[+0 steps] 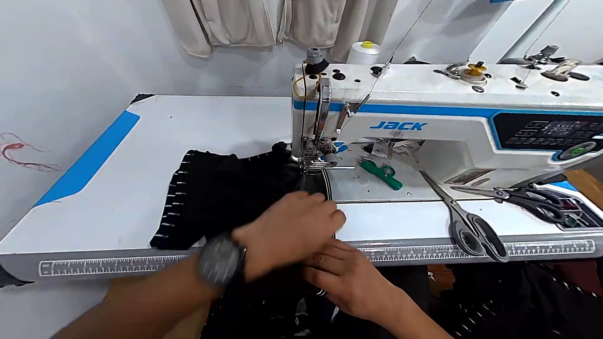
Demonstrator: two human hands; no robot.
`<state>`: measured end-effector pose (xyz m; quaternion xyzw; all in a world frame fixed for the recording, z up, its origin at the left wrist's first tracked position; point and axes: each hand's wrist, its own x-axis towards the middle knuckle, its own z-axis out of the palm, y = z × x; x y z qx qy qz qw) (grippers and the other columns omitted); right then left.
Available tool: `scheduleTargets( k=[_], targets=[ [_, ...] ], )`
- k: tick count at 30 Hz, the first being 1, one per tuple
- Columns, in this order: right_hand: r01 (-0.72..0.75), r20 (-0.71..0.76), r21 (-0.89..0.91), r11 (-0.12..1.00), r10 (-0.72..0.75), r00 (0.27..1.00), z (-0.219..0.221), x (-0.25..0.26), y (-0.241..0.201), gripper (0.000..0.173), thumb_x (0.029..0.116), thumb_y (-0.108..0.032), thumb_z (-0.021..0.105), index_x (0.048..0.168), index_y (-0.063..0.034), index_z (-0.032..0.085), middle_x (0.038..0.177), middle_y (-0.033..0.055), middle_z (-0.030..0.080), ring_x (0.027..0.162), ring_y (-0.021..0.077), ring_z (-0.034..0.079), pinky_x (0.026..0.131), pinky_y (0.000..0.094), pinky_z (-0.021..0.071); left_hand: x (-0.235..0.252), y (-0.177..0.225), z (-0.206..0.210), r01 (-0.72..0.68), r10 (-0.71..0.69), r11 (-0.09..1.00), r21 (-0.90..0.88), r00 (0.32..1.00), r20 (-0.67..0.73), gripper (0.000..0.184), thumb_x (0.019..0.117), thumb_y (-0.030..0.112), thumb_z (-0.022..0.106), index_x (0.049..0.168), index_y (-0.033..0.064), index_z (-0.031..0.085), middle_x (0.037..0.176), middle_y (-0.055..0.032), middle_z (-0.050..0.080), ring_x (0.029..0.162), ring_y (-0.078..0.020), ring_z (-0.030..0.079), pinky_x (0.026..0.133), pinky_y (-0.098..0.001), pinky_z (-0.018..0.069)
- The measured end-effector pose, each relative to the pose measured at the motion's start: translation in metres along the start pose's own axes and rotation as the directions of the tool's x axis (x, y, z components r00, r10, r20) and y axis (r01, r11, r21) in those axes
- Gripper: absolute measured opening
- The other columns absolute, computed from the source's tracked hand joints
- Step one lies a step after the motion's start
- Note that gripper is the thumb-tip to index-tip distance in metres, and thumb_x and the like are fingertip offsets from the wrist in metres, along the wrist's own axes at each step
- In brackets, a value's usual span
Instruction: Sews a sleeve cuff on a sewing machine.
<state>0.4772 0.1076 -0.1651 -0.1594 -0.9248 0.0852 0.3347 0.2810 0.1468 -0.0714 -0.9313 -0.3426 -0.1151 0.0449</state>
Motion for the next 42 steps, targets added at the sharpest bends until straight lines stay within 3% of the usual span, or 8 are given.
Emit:
scheduleTargets(
  k=[2,5,13,19,35,38,40,42],
  targets=[
    [-0.059,-0.012,0.190,0.980,0.063,0.998,-0.011,-0.010,0.007,0.025,0.1082,-0.017,0.044,0.110,-0.0106,0.068,0.115,0.0062,0.075,0.121,0.0202,0.067,0.112,0.0422,0.0481,-0.004,-0.038,0.044,0.011,-0.009,0.998,-0.068,0.999,0.038,0.051,0.1001,0.044,0.059,0.135,0.0067,0.064,0.134,-0.0123,0.065,0.128,-0.0295,0.061,0.106,-0.0516,0.0492],
    [-0.160,0.049,0.460,0.873,0.155,0.987,-0.043,-0.019,0.021,0.032,0.1117,-0.024,0.041,0.112,-0.0067,0.068,0.117,0.0081,0.075,0.122,0.0199,0.067,0.117,0.0460,0.0441,-0.036,-0.060,0.066,0.237,-0.234,0.971,-0.042,0.970,0.068,0.084,0.0969,0.072,0.039,0.155,0.0127,0.046,0.163,-0.0063,0.041,0.151,-0.0278,0.037,0.119,-0.0607,0.0300],
    [-0.170,0.157,0.450,0.877,0.109,0.982,-0.047,-0.019,0.030,0.034,0.1121,-0.026,0.040,0.114,-0.0078,0.068,0.120,0.0068,0.074,0.126,0.0191,0.065,0.117,0.0437,0.0440,-0.049,-0.064,0.062,0.355,-0.347,0.933,-0.055,0.930,0.118,0.088,0.0919,0.080,0.038,0.157,0.0215,0.044,0.164,0.0033,0.038,0.154,-0.0302,0.030,0.119,-0.0691,0.0229],
    [-0.173,0.194,0.333,0.927,0.112,0.975,-0.043,-0.007,0.048,0.031,0.1105,-0.022,0.044,0.110,-0.0098,0.072,0.120,0.0011,0.074,0.127,0.0135,0.063,0.117,0.0396,0.0455,-0.035,-0.097,0.069,0.279,-0.274,0.956,-0.094,0.959,0.071,0.086,0.0931,0.077,0.039,0.154,0.0164,0.048,0.161,-0.0029,0.044,0.151,-0.0345,0.035,0.116,-0.0699,0.0246],
    [-0.162,0.179,0.232,0.959,0.121,0.976,-0.037,0.041,0.117,0.029,0.1057,-0.010,0.048,0.116,-0.0035,0.074,0.120,0.0066,0.075,0.122,0.0170,0.067,0.116,0.0390,0.0461,0.010,-0.176,0.069,0.329,-0.307,0.936,-0.126,0.937,0.166,0.089,0.0911,0.079,0.041,0.154,0.0170,0.048,0.164,-0.0045,0.039,0.154,-0.0366,0.026,0.120,-0.0689,0.0162],
    [-0.062,0.060,-0.084,0.994,0.068,0.996,-0.027,0.051,0.107,0.022,0.0978,-0.003,0.055,0.107,-0.0080,0.073,0.108,0.0079,0.076,0.106,0.0234,0.073,0.098,0.0428,0.0575,0.000,-0.145,0.041,0.382,-0.399,0.897,-0.223,0.917,-0.031,0.049,0.0975,0.040,0.058,0.131,0.0054,0.067,0.147,-0.0126,0.058,0.143,-0.0335,0.046,0.118,-0.0580,0.0347],
    [0.075,0.019,-0.360,0.930,-0.073,0.997,-0.018,0.059,0.088,0.013,0.0999,-0.005,0.054,0.103,-0.0086,0.067,0.101,0.0126,0.072,0.094,0.0299,0.070,0.079,0.0445,0.0571,-0.018,-0.070,0.001,0.456,-0.557,0.797,-0.396,0.808,-0.190,0.028,0.0965,0.012,0.056,0.120,0.0016,0.066,0.116,-0.0109,0.067,0.099,-0.0203,0.066,0.083,-0.0405,0.0566],
    [0.163,-0.055,-0.419,0.893,-0.204,0.977,-0.015,0.067,0.073,0.011,0.0996,-0.006,0.054,0.097,-0.0085,0.064,0.099,0.0123,0.069,0.092,0.0285,0.067,0.078,0.0405,0.0540,-0.041,-0.003,-0.003,0.448,-0.654,0.658,-0.605,0.739,-0.162,0.023,0.0921,0.011,0.055,0.114,0.0088,0.055,0.093,-0.0008,0.065,0.067,-0.0099,0.063,0.054,-0.0302,0.0566]
  ],
)
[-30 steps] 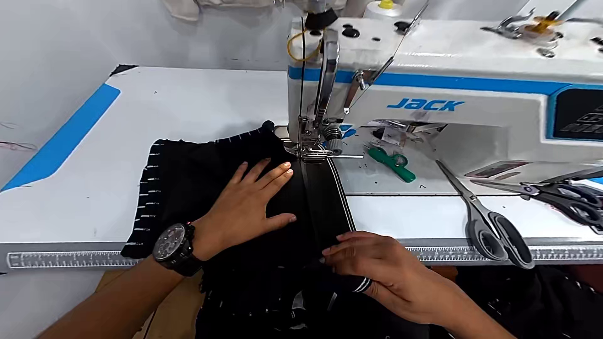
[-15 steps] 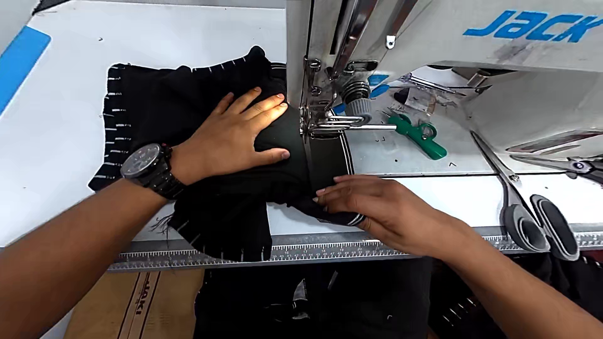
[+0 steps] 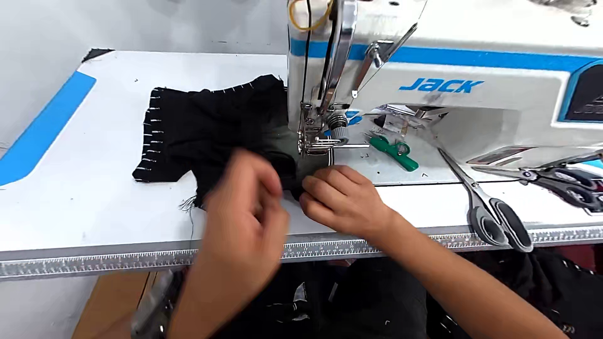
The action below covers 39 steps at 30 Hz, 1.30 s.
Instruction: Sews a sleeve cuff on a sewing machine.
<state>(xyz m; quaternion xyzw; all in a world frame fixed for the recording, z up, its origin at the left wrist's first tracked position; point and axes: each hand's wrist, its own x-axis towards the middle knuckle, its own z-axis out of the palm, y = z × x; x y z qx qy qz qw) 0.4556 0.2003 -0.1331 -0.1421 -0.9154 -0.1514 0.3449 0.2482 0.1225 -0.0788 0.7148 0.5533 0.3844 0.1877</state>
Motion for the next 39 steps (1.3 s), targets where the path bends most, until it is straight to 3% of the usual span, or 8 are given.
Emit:
scheduleTargets(
  k=[6,10,15,19,24,30,35,39],
  targets=[
    [-0.506,0.141,0.747,0.432,0.640,0.755,0.000,0.009,-0.030,0.012,0.0955,0.006,0.048,0.099,-0.0047,0.051,0.118,0.0092,0.072,0.107,0.0152,0.071,0.085,0.0320,0.0607,0.003,-0.048,0.036,0.066,-0.056,0.979,0.191,0.997,-0.061,0.053,0.0941,0.013,0.071,0.136,-0.0072,0.046,0.126,-0.0284,0.060,0.104,-0.0429,0.068,0.086,-0.0609,0.0570],
    [-0.585,0.269,0.762,0.275,0.688,0.674,-0.006,0.000,-0.035,0.011,0.0983,0.000,0.045,0.103,-0.0084,0.051,0.122,0.0053,0.071,0.108,0.0135,0.069,0.082,0.0312,0.0589,0.051,-0.089,0.006,-0.350,0.331,0.934,0.067,0.922,0.199,0.020,0.1025,0.016,0.053,0.103,0.0038,0.069,0.100,-0.0111,0.069,0.093,-0.0214,0.069,0.082,-0.0438,0.0583],
    [-0.566,0.323,0.809,0.156,0.687,0.651,-0.008,-0.012,-0.030,0.008,0.1007,-0.002,0.046,0.104,-0.0088,0.051,0.120,0.0064,0.070,0.105,0.0141,0.069,0.082,0.0297,0.0580,0.050,-0.092,-0.017,-0.321,0.233,0.946,0.044,0.767,0.597,0.031,0.1037,0.024,0.059,0.132,0.0106,0.059,0.116,-0.0093,0.070,0.102,-0.0255,0.071,0.086,-0.0544,0.0577],
    [-0.596,0.258,0.703,0.388,0.642,0.722,-0.006,-0.021,-0.021,0.007,0.0994,-0.004,0.051,0.103,-0.0091,0.055,0.110,0.0024,0.071,0.096,0.0095,0.069,0.077,0.0269,0.0577,0.040,-0.089,-0.042,-0.460,0.345,0.881,0.113,0.786,0.513,0.022,0.0986,0.023,0.058,0.113,0.0121,0.070,0.085,-0.0028,0.071,0.075,-0.0190,0.070,0.066,-0.0478,0.0583],
    [-0.364,0.086,0.331,0.871,0.356,0.931,0.003,0.000,-0.048,0.025,0.0896,-0.023,0.075,0.110,-0.0099,0.067,0.122,0.0067,0.069,0.117,0.0227,0.065,0.099,0.0447,0.0553,0.004,-0.050,-0.068,-0.093,0.050,0.995,0.037,0.779,0.625,0.024,0.1024,0.020,0.054,0.126,0.0146,0.055,0.084,0.0063,0.067,0.069,-0.0045,0.062,0.063,-0.0275,0.0543],
    [-0.336,-0.157,0.120,0.934,0.352,0.923,0.004,0.033,-0.088,0.005,0.0953,-0.014,0.069,0.099,-0.0126,0.072,0.102,0.0044,0.070,0.103,0.0203,0.068,0.089,0.0360,0.0577,-0.014,-0.036,-0.054,-0.158,0.066,0.980,0.119,0.831,0.552,0.052,0.0877,0.018,0.054,0.138,0.0166,0.044,0.093,0.0103,0.067,0.078,-0.0007,0.063,0.066,-0.0266,0.0559],
    [-0.346,-0.016,0.086,0.934,0.349,0.937,0.001,0.012,-0.111,0.015,0.0985,-0.008,0.059,0.098,-0.0140,0.072,0.100,0.0030,0.075,0.097,0.0186,0.072,0.085,0.0359,0.0600,-0.020,-0.031,-0.032,-0.158,-0.007,0.933,0.324,0.890,0.455,0.052,0.1059,0.042,0.034,0.146,0.0139,0.052,0.112,-0.0056,0.071,0.094,-0.0204,0.071,0.078,-0.0458,0.0595],
    [-0.293,0.062,0.058,0.955,0.289,0.955,-0.003,-0.021,-0.112,0.017,0.1006,-0.004,0.053,0.101,-0.0116,0.069,0.104,0.0050,0.075,0.098,0.0197,0.072,0.087,0.0339,0.0597,0.017,-0.028,-0.012,0.171,-0.347,0.752,0.636,0.924,0.162,0.056,0.1047,0.041,0.054,0.133,-0.0072,0.056,0.108,-0.0304,0.068,0.093,-0.0501,0.069,0.077,-0.0673,0.0547]
  ],
)
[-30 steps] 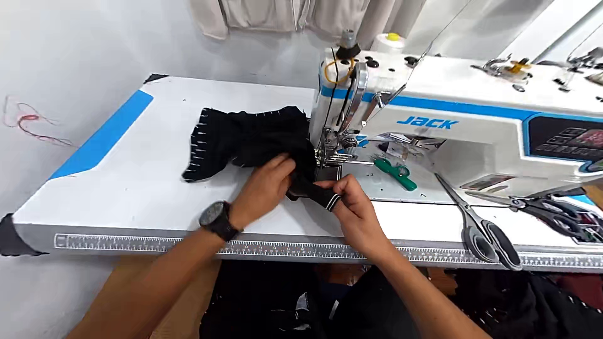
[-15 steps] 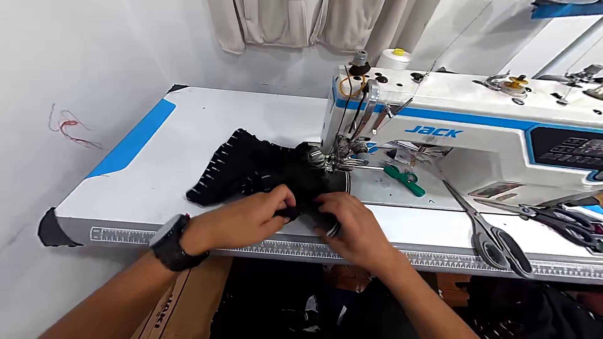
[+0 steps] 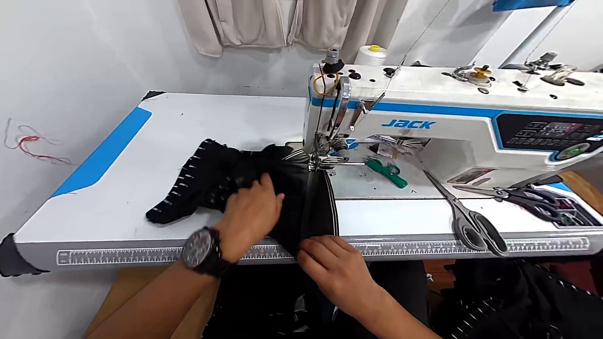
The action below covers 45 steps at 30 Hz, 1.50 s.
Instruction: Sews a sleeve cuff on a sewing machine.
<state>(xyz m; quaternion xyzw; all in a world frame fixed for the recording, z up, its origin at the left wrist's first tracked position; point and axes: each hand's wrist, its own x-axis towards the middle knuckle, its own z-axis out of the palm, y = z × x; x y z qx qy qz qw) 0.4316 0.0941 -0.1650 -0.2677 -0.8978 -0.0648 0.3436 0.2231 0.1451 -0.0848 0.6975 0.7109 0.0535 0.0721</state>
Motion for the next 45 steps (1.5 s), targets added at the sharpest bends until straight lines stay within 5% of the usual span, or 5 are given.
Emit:
scheduleTargets(
  k=[4,7,11,39,45],
  targets=[
    [0.050,0.053,-0.004,0.999,-0.050,0.997,-0.015,-0.013,0.013,0.016,0.1026,-0.006,0.051,0.104,-0.0114,0.066,0.108,0.0057,0.073,0.101,0.0205,0.071,0.087,0.0345,0.0586,0.008,-0.007,-0.048,0.308,-0.304,0.922,0.235,0.951,-0.055,0.035,0.0976,0.027,0.068,0.088,-0.0068,0.067,0.086,-0.0313,0.066,0.084,-0.0538,0.066,0.065,-0.0682,0.0506],
    [0.062,0.036,0.018,0.998,-0.063,0.997,-0.013,-0.017,0.018,0.015,0.1032,-0.006,0.051,0.105,-0.0112,0.065,0.107,0.0066,0.073,0.102,0.0216,0.071,0.088,0.0346,0.0584,-0.022,0.016,-0.048,-0.133,0.215,0.935,0.328,0.949,-0.229,0.008,0.0907,0.009,0.068,0.086,0.0024,0.068,0.076,-0.0174,0.065,0.065,-0.0382,0.066,0.050,-0.0528,0.0504],
    [0.030,0.006,0.138,0.990,-0.031,0.999,-0.021,-0.023,0.031,0.011,0.1021,-0.009,0.055,0.106,-0.0122,0.064,0.104,0.0061,0.072,0.099,0.0206,0.071,0.088,0.0343,0.0596,0.033,0.011,0.031,-0.849,0.856,0.516,0.116,0.507,-0.102,0.034,0.1050,0.023,0.049,0.130,0.0117,0.069,0.137,-0.0069,0.065,0.133,-0.0260,0.058,0.113,-0.0481,0.0460],
    [-0.066,0.148,0.039,0.997,0.059,0.987,-0.001,0.043,0.108,0.013,0.0986,-0.010,0.061,0.099,-0.0115,0.074,0.100,0.0056,0.073,0.089,0.0211,0.072,0.068,0.0348,0.0591,0.128,-0.030,0.041,-0.789,0.756,0.592,-0.165,0.615,-0.224,0.042,0.1052,0.035,0.046,0.121,0.0067,0.072,0.132,-0.0116,0.067,0.134,-0.0251,0.057,0.116,-0.0430,0.0411],
    [-0.251,0.076,0.142,0.958,0.243,0.967,0.005,0.044,0.105,0.011,0.0978,-0.016,0.065,0.096,-0.0104,0.074,0.105,0.0060,0.072,0.091,0.0186,0.072,0.067,0.0357,0.0602,0.071,-0.002,0.049,-0.856,0.877,0.427,0.290,0.313,-0.366,0.018,0.1018,0.013,0.053,0.098,0.0041,0.069,0.100,-0.0127,0.071,0.095,-0.0287,0.070,0.088,-0.0448,0.0561]
  ],
)
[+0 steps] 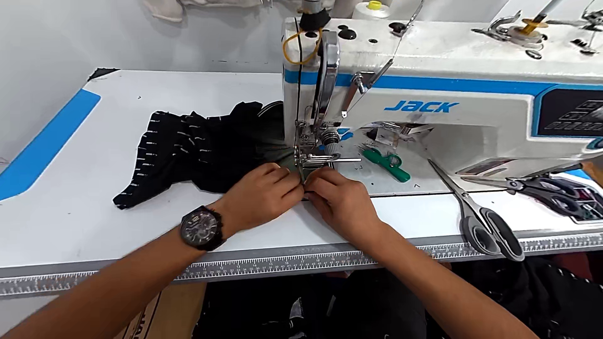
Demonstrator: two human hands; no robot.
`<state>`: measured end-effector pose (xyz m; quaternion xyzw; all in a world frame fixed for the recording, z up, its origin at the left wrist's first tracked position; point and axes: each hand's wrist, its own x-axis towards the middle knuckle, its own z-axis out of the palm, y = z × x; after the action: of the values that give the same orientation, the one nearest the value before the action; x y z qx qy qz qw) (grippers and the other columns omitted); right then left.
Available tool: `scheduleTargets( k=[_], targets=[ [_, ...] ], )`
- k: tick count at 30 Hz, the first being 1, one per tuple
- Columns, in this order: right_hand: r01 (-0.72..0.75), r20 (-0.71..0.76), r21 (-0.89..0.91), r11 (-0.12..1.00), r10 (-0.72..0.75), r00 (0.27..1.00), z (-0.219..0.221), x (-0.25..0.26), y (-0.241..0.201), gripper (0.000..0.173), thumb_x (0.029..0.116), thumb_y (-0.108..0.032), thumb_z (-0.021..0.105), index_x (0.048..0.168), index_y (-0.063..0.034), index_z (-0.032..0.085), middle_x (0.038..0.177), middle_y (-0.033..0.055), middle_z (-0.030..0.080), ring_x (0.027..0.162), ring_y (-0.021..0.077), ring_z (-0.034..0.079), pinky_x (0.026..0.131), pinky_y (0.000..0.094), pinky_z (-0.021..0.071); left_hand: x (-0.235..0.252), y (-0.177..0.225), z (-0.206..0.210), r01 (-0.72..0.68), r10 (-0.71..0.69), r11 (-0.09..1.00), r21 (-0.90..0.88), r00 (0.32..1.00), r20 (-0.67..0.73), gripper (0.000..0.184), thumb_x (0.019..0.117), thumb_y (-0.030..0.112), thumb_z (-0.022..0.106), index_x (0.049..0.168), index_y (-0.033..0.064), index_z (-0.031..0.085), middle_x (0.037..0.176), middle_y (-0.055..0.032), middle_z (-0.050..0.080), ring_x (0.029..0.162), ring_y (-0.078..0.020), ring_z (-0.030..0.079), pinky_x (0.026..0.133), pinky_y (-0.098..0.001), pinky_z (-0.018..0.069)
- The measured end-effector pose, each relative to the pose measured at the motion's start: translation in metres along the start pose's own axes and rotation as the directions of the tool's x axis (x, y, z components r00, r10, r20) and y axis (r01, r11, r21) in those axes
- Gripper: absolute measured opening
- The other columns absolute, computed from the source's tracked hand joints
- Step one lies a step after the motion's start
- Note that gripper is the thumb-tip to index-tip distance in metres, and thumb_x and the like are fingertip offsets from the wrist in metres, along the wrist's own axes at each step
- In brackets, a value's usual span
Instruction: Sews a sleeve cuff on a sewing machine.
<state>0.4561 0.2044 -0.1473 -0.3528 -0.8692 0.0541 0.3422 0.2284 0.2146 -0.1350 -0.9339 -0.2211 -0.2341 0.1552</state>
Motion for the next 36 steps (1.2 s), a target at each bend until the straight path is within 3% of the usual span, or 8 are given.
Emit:
scheduleTargets(
  k=[2,5,9,11,17,23,29,36],
  targets=[
    [0.050,0.024,-0.072,0.996,-0.049,0.999,0.002,-0.003,-0.002,0.011,0.0970,-0.012,0.064,0.094,-0.0106,0.075,0.106,0.0064,0.072,0.089,0.0198,0.071,0.068,0.0356,0.0594,-0.001,-0.004,0.000,-0.097,0.097,0.995,-0.021,0.995,0.020,0.018,0.0990,0.002,0.051,0.092,0.0036,0.068,0.103,-0.0123,0.071,0.100,-0.0280,0.069,0.096,-0.0439,0.0541],
    [0.118,0.088,-0.193,0.974,-0.102,0.991,0.000,-0.011,-0.006,0.016,0.0957,-0.004,0.061,0.097,-0.0110,0.076,0.113,0.0068,0.072,0.094,0.0219,0.071,0.071,0.0359,0.0573,-0.008,-0.001,0.000,-0.076,0.096,0.985,-0.157,0.988,0.118,0.020,0.0985,0.004,0.051,0.093,0.0015,0.070,0.118,-0.0142,0.070,0.116,-0.0293,0.067,0.104,-0.0420,0.0530],
    [0.166,0.133,-0.221,0.961,-0.139,0.981,-0.006,-0.019,-0.005,0.022,0.0969,-0.005,0.057,0.104,-0.0123,0.076,0.125,0.0055,0.071,0.107,0.0213,0.071,0.078,0.0351,0.0583,-0.031,0.009,-0.004,0.034,0.007,0.978,-0.205,0.981,0.196,0.037,0.1045,0.018,0.044,0.125,0.0038,0.070,0.139,-0.0093,0.064,0.136,-0.0258,0.056,0.116,-0.0405,0.0435],
    [0.176,0.158,-0.238,0.955,-0.141,0.977,-0.006,-0.021,-0.004,0.024,0.0983,-0.005,0.055,0.107,-0.0124,0.076,0.131,0.0038,0.070,0.113,0.0207,0.070,0.080,0.0352,0.0573,-0.036,0.011,-0.005,0.084,-0.032,0.971,-0.223,0.973,0.227,0.043,0.1058,0.025,0.040,0.133,0.0059,0.067,0.145,-0.0070,0.061,0.142,-0.0234,0.050,0.120,-0.0405,0.0380],
    [0.161,0.203,-0.257,0.953,-0.110,0.973,-0.008,-0.012,-0.003,0.023,0.0978,-0.006,0.055,0.108,-0.0136,0.074,0.130,0.0029,0.071,0.112,0.0211,0.069,0.077,0.0372,0.0548,-0.037,-0.004,-0.001,0.114,-0.033,0.937,-0.331,0.970,0.242,0.045,0.1053,0.028,0.041,0.138,0.0069,0.063,0.148,-0.0074,0.058,0.145,-0.0216,0.046,0.123,-0.0422,0.0342],
    [0.117,0.217,-0.257,0.959,-0.061,0.974,-0.005,0.003,0.006,0.025,0.0977,-0.005,0.055,0.110,-0.0141,0.075,0.130,0.0035,0.071,0.114,0.0229,0.069,0.080,0.0399,0.0552,-0.031,-0.033,0.006,0.090,-0.004,0.921,-0.380,0.975,0.220,0.044,0.1044,0.027,0.044,0.140,0.0071,0.062,0.146,-0.0082,0.058,0.136,-0.0206,0.054,0.119,-0.0374,0.0377],
    [0.036,0.171,-0.349,0.936,0.026,0.985,0.002,0.010,0.005,0.032,0.0933,0.000,0.060,0.117,-0.0136,0.076,0.116,0.0088,0.074,0.100,0.0280,0.071,0.072,0.0415,0.0543,-0.023,-0.058,0.012,0.043,0.031,0.924,-0.381,0.982,0.186,0.042,0.1014,0.023,0.045,0.135,0.0078,0.066,0.138,-0.0086,0.064,0.130,-0.0212,0.058,0.113,-0.0330,0.0422],
    [-0.077,0.147,-0.404,0.911,0.148,0.978,0.004,0.003,0.005,0.034,0.0969,-0.006,0.058,0.124,-0.0180,0.074,0.116,0.0071,0.072,0.108,0.0282,0.067,0.087,0.0461,0.0532,-0.019,-0.072,0.021,0.043,0.015,0.924,-0.381,0.989,0.149,0.040,0.1026,0.025,0.044,0.128,0.0061,0.069,0.136,-0.0111,0.065,0.135,-0.0238,0.056,0.118,-0.0387,0.0387]
  ],
)
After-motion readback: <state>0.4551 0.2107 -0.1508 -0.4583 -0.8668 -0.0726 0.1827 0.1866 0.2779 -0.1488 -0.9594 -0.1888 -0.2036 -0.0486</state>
